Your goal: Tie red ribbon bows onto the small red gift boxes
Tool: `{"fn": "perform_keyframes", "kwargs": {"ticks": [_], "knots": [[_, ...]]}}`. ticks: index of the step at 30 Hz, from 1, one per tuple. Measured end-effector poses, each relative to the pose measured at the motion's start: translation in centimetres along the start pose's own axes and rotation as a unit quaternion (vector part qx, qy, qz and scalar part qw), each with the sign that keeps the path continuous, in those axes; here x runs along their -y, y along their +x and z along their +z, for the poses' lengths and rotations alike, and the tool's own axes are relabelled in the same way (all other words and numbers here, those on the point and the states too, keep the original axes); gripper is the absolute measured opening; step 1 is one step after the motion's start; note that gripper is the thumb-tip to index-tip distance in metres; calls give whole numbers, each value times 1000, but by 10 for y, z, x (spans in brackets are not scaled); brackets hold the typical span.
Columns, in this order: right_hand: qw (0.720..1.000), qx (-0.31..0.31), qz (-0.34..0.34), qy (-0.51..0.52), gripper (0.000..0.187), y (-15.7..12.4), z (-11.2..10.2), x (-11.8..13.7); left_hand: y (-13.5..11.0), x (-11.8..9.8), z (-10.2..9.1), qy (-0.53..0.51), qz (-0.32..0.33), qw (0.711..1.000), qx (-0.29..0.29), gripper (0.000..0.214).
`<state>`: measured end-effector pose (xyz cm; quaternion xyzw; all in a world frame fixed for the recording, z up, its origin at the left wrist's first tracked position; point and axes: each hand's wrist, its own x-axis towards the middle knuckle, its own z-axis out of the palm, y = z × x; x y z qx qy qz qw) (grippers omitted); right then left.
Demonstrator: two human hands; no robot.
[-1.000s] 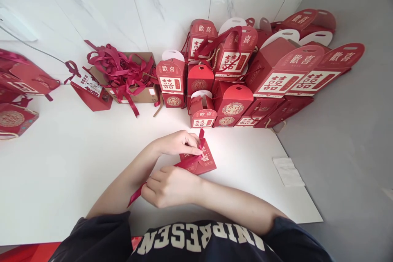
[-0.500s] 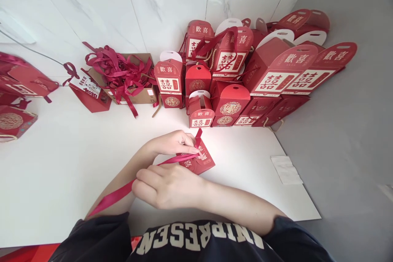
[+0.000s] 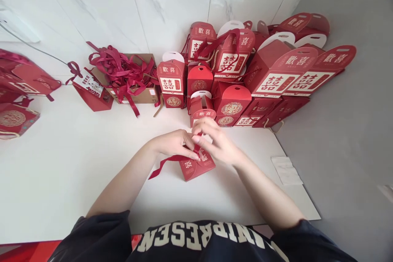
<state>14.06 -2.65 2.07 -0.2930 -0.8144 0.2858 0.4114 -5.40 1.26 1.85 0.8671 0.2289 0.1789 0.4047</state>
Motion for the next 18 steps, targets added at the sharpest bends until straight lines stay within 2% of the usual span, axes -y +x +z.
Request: {"fn": "perform_keyframes", "kwargs": {"ticks": [3, 6, 9, 12, 15, 18], "knots": [[990, 101, 89, 49, 22, -2, -16, -23, -1, -6, -3, -42, -28, 995, 88, 25], [973, 159, 120, 116, 24, -4, -14, -35, -3, -13, -3, -42, -44, 992, 112, 28], [968, 150, 122, 157, 26, -3, -11, -34, -5, -25, -3, 3, -17, 993, 119, 34], [971, 149, 104, 155, 26, -2, -12, -32, -8, -39, -4, 51, 6, 993, 102, 36], [967, 177, 56, 172, 23, -3, -12, -31, -10, -47, -9, 69, -22, 993, 91, 35], [961, 188, 31, 198, 20, -5, -11, -32, -13, -44, -13, 38, -62, 992, 106, 33]]}}
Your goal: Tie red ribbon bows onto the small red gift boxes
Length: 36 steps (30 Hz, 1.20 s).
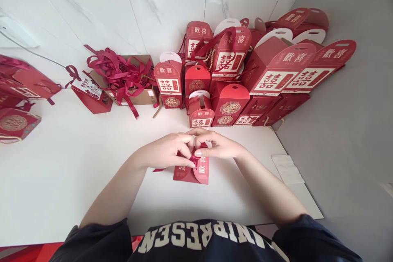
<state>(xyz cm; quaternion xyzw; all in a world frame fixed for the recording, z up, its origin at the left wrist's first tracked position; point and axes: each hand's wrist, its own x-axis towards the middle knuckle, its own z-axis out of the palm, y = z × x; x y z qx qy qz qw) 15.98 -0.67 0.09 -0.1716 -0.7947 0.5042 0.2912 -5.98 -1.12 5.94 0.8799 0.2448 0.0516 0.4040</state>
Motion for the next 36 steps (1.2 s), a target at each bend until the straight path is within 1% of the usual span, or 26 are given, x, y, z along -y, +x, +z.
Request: {"fn": "perform_keyframes", "kwargs": {"ticks": [2, 4, 6, 8, 10, 13, 15, 17, 19, 22, 24, 27, 30, 33, 36], "knots": [[1000, -21, 8, -9, 20, -1, 1, 0, -1, 5, -1, -23, -29, 999, 8, 31], [998, -53, 23, -25, 21, -2, 0, 0, -1, 10, -2, -44, -68, 997, 16, 35], [996, -81, 27, -32, 24, -3, -1, 2, -1, 14, -2, -76, -113, 990, 27, 41], [995, -93, 24, -35, 25, -4, -2, 4, 0, 15, -3, -121, -147, 981, 42, 41], [993, -104, 25, -41, 26, -5, -1, 6, 2, 17, -5, -175, -165, 968, 68, 36], [990, -128, 26, -46, 27, -9, 3, 11, 6, 24, -7, -266, -182, 939, 121, 25], [989, -138, 4, -55, 27, -13, 8, 16, 8, 32, -8, -310, -187, 921, 141, 20], [987, -129, -40, -88, 25, -18, 13, 21, 9, 39, -8, -339, -187, 911, 142, 20], [981, -102, -78, -144, 18, -24, 18, 26, 10, 45, -7, -359, -191, 903, 139, 21], [966, -55, -88, -236, 5, -32, 26, 30, 10, 47, -6, -371, -202, 897, 131, 20], [956, -44, -87, -277, 5, -34, 31, 30, 10, 45, -5, -369, -211, 897, 117, 19], [946, -55, -92, -307, 8, -35, 35, 26, 11, 39, -4, -357, -225, 901, 95, 17], [942, -64, -84, -319, 10, -35, 37, 22, 11, 31, 0, -327, -226, 915, 65, 17], [949, -67, -69, -301, 10, -37, 36, 21, 11, 20, 6, -256, -215, 943, 9, 16], [965, -72, -63, -245, 9, -39, 33, 22, 9, 6, 13, -150, -198, 968, -44, 12]]}}
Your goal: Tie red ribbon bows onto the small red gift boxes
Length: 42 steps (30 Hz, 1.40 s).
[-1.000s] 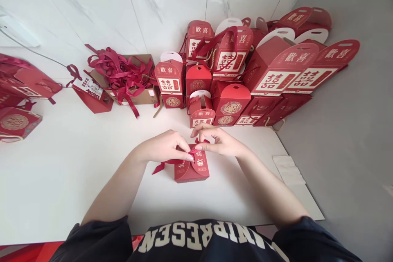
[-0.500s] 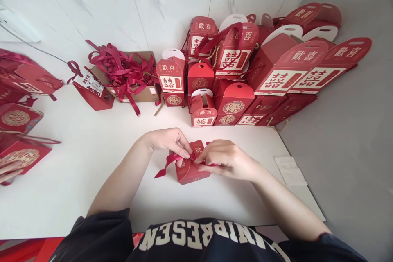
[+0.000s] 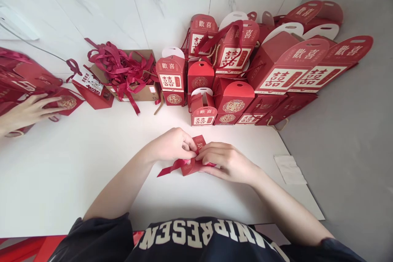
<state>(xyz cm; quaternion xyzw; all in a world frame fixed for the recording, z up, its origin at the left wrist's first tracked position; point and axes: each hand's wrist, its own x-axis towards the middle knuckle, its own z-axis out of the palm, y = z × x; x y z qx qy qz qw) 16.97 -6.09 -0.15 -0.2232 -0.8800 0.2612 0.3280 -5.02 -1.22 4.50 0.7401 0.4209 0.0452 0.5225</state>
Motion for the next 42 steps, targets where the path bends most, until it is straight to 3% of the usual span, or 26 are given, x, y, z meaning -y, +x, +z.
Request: {"fn": "perform_keyframes", "kwargs": {"ticks": [4, 8, 10, 14, 19, 23, 29, 31, 34, 36, 40, 42], "knots": [[992, -87, 83, 30, 12, 5, -6, -8, -6, -7, 12, 163, 96, 979, -79, 13], [989, -90, 112, 24, 19, 9, -9, -21, 1, 5, 20, 289, 265, 905, -163, 15], [988, -99, 115, 8, 15, 8, -9, -27, 8, 16, 21, 314, 308, 873, -211, 18], [985, -107, 133, 25, 11, 2, -8, -31, 20, 38, 21, 344, 363, 823, -270, 19], [986, -94, 134, 26, 10, 2, -7, -32, 27, 53, 26, 414, 396, 762, -303, 19], [987, -106, 122, 16, 7, 3, -4, -33, 27, 57, 30, 447, 407, 734, -308, 17], [984, -140, 106, 6, 5, 0, 2, -34, 22, 50, 30, 477, 484, 644, -351, 14], [985, -139, 99, 0, 3, -1, 3, -35, 21, 47, 31, 473, 490, 649, -339, 16], [988, -128, 81, -24, 7, -1, 3, -37, 19, 45, 32, 444, 474, 695, -309, 19], [988, -121, 67, -63, 10, 0, -2, -38, 19, 44, 32, 431, 474, 706, -301, 20], [985, -110, 66, -112, 13, 6, -19, -36, 19, 43, 33, 462, 495, 662, -322, 19], [991, -68, 75, -86, 18, 9, -25, -33, 19, 43, 33, 486, 492, 643, -331, 17]]}}
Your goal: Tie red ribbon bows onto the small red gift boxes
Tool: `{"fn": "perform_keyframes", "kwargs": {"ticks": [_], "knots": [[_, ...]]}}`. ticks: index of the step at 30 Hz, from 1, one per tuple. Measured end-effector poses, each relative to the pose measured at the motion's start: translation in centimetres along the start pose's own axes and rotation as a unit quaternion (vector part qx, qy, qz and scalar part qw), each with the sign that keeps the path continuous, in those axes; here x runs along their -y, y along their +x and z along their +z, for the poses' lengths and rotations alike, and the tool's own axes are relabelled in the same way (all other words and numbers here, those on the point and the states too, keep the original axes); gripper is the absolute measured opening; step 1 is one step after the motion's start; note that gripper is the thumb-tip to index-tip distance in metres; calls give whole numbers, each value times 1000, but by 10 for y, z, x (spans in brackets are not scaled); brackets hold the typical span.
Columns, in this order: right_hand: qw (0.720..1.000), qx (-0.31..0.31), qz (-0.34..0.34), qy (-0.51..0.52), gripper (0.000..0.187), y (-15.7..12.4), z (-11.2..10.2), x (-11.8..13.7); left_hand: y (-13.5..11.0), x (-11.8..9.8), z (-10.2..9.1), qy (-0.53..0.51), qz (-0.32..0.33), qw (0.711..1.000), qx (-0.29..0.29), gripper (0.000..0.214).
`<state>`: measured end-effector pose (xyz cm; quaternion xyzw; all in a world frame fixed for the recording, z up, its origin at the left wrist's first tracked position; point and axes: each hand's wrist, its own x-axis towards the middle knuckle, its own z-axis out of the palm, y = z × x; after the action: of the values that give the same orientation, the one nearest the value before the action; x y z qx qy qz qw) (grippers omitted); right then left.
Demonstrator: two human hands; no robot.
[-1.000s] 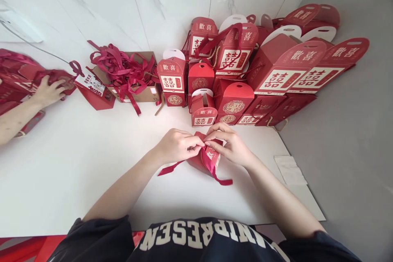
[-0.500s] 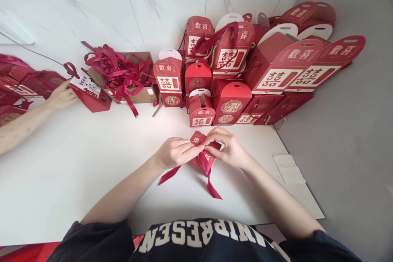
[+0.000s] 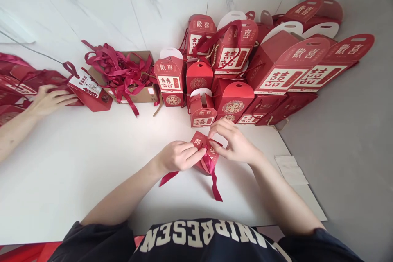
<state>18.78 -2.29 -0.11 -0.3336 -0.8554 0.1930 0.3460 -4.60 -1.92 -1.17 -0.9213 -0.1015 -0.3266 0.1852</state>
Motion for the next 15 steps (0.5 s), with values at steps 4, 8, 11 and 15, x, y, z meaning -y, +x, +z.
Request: {"fn": "perform_keyframes", "kwargs": {"ticks": [4, 8, 11, 15], "knots": [[993, 84, 7, 86, 19, 5, -2, 3, 0, 0, 1, 21, 1, 1000, -8, 12], [983, 104, 40, 149, 16, 7, 0, -3, 0, 0, 2, 9, 5, 1000, -20, 12], [969, 130, 51, 203, 8, 7, 1, -10, 1, 0, 2, 9, 3, 1000, -20, 12], [951, 132, 57, 273, 9, 6, 4, -18, 0, 0, 2, 12, 0, 1000, -18, 11]]}}
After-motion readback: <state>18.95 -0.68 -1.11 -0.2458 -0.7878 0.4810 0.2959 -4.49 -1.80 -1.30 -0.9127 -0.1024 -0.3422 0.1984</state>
